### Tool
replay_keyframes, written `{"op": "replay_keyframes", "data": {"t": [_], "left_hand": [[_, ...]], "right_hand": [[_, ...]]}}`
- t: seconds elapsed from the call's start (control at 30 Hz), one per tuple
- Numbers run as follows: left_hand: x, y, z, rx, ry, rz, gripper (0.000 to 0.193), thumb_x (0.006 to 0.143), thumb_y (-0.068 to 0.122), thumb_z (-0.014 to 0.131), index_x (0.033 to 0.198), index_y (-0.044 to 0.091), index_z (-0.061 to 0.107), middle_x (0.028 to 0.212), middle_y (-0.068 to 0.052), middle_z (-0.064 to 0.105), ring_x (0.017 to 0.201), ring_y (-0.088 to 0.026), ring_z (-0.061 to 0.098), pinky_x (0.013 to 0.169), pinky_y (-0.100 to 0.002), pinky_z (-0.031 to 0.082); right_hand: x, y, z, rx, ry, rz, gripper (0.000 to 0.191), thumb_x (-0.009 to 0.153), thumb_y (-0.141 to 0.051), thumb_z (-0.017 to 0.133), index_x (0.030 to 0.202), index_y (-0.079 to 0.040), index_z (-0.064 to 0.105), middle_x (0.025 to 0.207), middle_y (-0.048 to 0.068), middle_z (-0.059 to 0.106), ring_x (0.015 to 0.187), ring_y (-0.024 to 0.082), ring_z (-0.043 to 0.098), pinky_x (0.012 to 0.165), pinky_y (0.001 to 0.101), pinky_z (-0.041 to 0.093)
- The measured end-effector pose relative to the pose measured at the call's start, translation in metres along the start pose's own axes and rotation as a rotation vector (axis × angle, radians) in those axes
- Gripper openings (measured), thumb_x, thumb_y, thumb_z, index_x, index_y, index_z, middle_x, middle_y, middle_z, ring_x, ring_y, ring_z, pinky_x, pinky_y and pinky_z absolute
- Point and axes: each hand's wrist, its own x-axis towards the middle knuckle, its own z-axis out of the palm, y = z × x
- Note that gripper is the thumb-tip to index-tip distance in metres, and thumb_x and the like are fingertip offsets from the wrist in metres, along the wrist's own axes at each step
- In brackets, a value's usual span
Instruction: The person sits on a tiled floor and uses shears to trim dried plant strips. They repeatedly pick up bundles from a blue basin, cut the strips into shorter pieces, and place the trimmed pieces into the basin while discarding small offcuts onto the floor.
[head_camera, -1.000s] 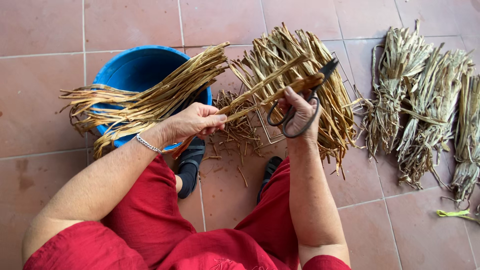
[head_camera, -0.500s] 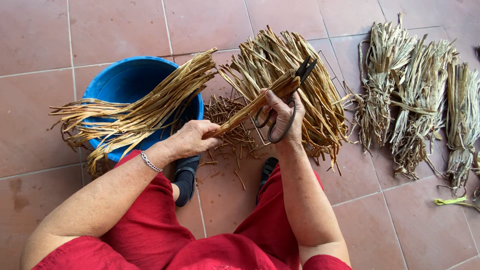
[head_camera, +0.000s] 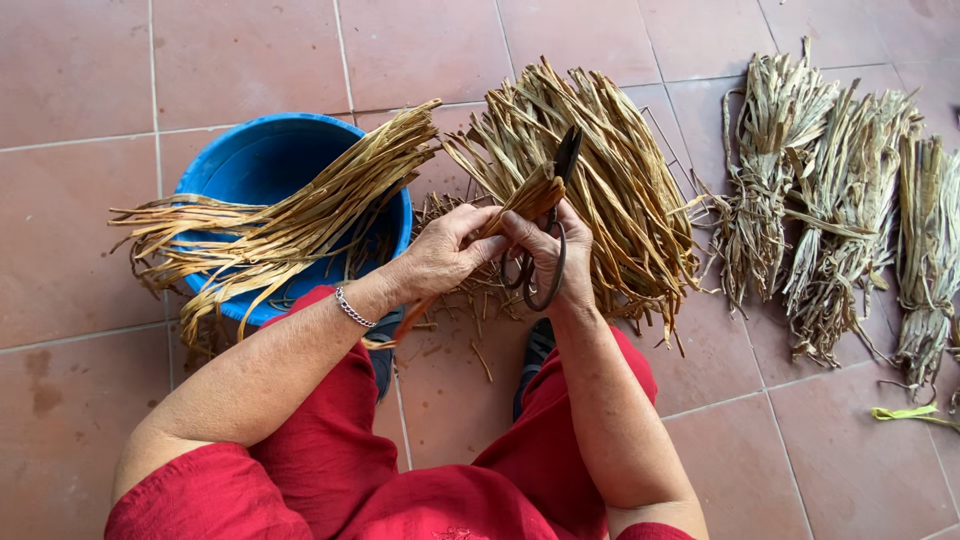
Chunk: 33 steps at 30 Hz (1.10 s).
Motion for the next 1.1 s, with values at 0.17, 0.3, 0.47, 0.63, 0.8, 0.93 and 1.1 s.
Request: {"op": "replay_keyframes", "data": {"t": [0.17, 0.3, 0.47, 0.63, 0.8, 0.93, 1.1], "left_hand": [[0.005, 0.009, 0.007, -0.206, -0.027, -0.078, 0.038, 0.102, 0.031, 0.062, 0.132, 0.008, 0.065, 0.11, 0.001, 0.074, 0.105, -0.007, 0.068, 0.095, -0.025, 0.056], [0.008, 0.011, 0.006, -0.203, 0.015, -0.242, 0.037, 0.101, 0.031, 0.064, 0.127, 0.006, 0.071, 0.091, 0.005, 0.068, 0.075, -0.004, 0.051, 0.066, -0.026, 0.044], [0.013, 0.005, 0.005, -0.335, 0.107, -0.095, 0.028, 0.1, 0.023, 0.066, 0.119, 0.003, 0.07, 0.087, 0.003, 0.069, 0.077, -0.002, 0.065, 0.072, -0.023, 0.059], [0.022, 0.0, -0.004, -0.408, 0.187, -0.059, 0.022, 0.1, 0.019, 0.067, 0.116, 0.005, 0.071, 0.077, 0.005, 0.06, 0.058, -0.001, 0.055, 0.049, -0.02, 0.049], [0.022, -0.003, -0.007, -0.395, 0.233, -0.031, 0.014, 0.101, 0.018, 0.068, 0.102, 0.004, 0.068, 0.067, 0.003, 0.059, 0.047, -0.002, 0.054, 0.04, -0.019, 0.045], [0.019, -0.002, -0.007, -0.392, 0.212, -0.019, 0.012, 0.099, 0.015, 0.069, 0.1, 0.004, 0.066, 0.07, 0.004, 0.06, 0.049, -0.002, 0.054, 0.041, -0.019, 0.047], [0.018, 0.002, -0.007, -0.386, 0.197, -0.065, 0.014, 0.098, 0.016, 0.068, 0.102, 0.003, 0.064, 0.07, 0.003, 0.06, 0.049, -0.002, 0.055, 0.04, -0.02, 0.048]], "right_hand": [[-0.005, -0.003, -0.006, -0.078, 0.034, -0.082, 0.024, 0.092, -0.009, 0.081, 0.112, -0.003, 0.07, 0.089, 0.001, 0.07, 0.072, 0.007, 0.063, 0.062, 0.023, 0.053], [-0.005, -0.006, -0.008, -0.112, 0.082, -0.085, 0.025, 0.094, -0.016, 0.079, 0.114, -0.005, 0.07, 0.09, -0.002, 0.069, 0.065, 0.004, 0.059, 0.058, 0.0208, 0.05], [-0.004, -0.008, -0.014, -0.226, 0.108, -0.076, 0.033, 0.102, -0.03, 0.069, 0.12, -0.003, 0.065, 0.088, 0.002, 0.069, 0.063, 0.005, 0.055, 0.053, 0.0219, 0.046], [-0.014, -0.007, -0.018, -0.368, -0.046, 0.021, 0.057, 0.107, -0.05, 0.047, 0.133, -0.001, 0.061, 0.096, 0.004, 0.07, 0.074, 0.006, 0.064, 0.064, 0.0241, 0.055], [-0.022, -0.005, -0.01, -0.769, -0.055, 0.019, 0.064, 0.101, -0.058, 0.045, 0.127, -0.004, 0.066, 0.083, 0.004, 0.065, 0.065, 0.009, 0.063, 0.059, 0.0243, 0.054], [-0.025, -0.003, -0.003, -0.848, -0.04, 0.007, 0.066, 0.102, -0.061, 0.037, 0.119, -0.005, 0.069, 0.076, 0.004, 0.064, 0.062, 0.011, 0.062, 0.059, 0.028, 0.052], [-0.023, 0.001, -0.003, -0.966, -0.051, -0.139, 0.073, 0.106, -0.065, 0.028, 0.115, -0.005, 0.07, 0.074, 0.006, 0.063, 0.069, 0.015, 0.066, 0.066, 0.0332, 0.053]]}}
